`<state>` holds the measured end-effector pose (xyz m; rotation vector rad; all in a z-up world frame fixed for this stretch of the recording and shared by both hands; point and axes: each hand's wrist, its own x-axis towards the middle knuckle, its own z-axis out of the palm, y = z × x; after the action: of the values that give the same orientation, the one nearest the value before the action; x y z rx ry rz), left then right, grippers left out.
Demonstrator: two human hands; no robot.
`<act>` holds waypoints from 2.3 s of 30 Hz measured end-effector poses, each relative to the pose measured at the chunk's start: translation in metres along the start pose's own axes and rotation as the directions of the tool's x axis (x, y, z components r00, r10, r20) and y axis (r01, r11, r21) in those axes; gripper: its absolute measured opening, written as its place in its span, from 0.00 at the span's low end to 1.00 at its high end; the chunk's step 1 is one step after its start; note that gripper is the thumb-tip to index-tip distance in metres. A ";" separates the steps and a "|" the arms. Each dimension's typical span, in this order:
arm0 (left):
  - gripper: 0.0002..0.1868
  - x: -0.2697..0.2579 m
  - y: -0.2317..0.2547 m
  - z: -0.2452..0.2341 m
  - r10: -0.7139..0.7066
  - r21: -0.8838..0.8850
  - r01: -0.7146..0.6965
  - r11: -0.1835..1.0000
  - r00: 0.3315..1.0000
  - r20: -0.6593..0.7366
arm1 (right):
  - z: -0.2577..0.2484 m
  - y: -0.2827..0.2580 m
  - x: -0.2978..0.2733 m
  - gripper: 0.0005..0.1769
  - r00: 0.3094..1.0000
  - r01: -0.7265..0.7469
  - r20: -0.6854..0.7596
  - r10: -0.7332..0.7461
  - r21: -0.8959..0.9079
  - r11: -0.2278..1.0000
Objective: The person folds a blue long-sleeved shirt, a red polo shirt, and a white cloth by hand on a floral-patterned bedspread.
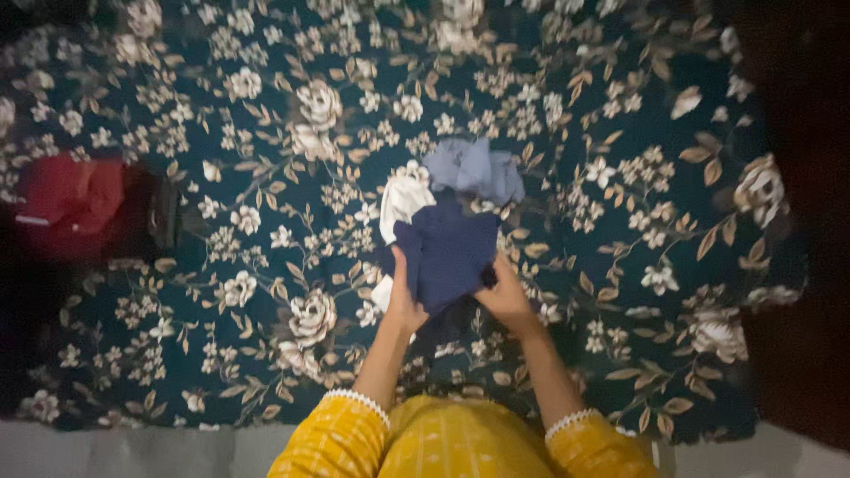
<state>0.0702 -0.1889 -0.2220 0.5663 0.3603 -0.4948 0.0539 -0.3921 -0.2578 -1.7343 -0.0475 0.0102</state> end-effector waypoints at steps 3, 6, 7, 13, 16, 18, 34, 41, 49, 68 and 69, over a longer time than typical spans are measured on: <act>0.48 -0.004 0.001 -0.010 0.024 0.243 -0.079 0.967 0.975 0.222 | -0.005 0.011 0.005 0.23 0.998 -0.002 -0.065 -0.004 -0.080 0.997; 0.44 0.009 -0.002 -0.009 0.173 0.654 -0.289 0.699 0.956 0.237 | -0.011 -0.003 0.005 0.15 0.992 0.086 -0.085 -0.088 -0.028 0.996; 0.41 0.012 -0.002 -0.008 0.273 0.680 -0.300 0.669 0.950 0.151 | -0.012 -0.011 0.005 0.17 0.984 0.140 -0.103 -0.146 -0.066 0.988; 0.36 0.012 0.037 0.006 0.558 0.535 -0.322 0.781 0.744 -0.367 | -0.044 -0.022 0.006 0.25 0.922 -0.042 -0.373 0.106 0.177 0.983; 0.38 -0.003 0.063 0.002 0.610 0.449 -0.424 0.787 0.650 -0.454 | -0.081 -0.012 0.010 0.28 0.837 0.093 -0.488 0.249 0.575 0.813; 0.38 -0.011 0.070 -0.007 0.560 0.341 -0.444 0.829 0.675 -0.481 | -0.090 -0.018 0.010 0.26 0.845 0.194 -0.493 0.208 0.644 0.740; 0.19 -0.025 -0.029 0.056 0.181 0.773 -0.433 -0.463 0.808 0.561 | -0.063 -0.089 -0.019 0.22 0.995 0.007 0.041 -0.091 0.885 0.465; 0.15 -0.033 0.014 0.040 0.577 0.873 -0.054 -0.485 0.730 0.366 | -0.097 -0.099 -0.034 0.32 0.999 -0.052 0.042 0.034 0.555 0.830; 0.18 -0.047 0.064 0.079 0.624 0.807 -0.082 -0.584 0.590 0.512 | -0.084 -0.133 -0.004 0.19 0.942 0.334 0.227 -0.248 -0.711 0.619; 0.23 -0.086 -0.023 0.184 0.137 0.791 -0.441 -0.424 0.832 0.537 | -0.010 -0.067 0.006 0.12 0.936 -0.343 0.241 0.258 0.443 0.829; 0.25 -0.094 -0.030 0.189 0.076 0.803 -0.438 -0.403 0.859 0.506 | -0.007 -0.068 0.011 0.12 0.932 -0.357 0.256 0.255 0.542 0.761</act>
<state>0.0125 -0.2900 -0.0431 2.3250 -0.6970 -0.2073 0.0634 -0.3872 -0.1892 -1.0981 0.1112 0.3818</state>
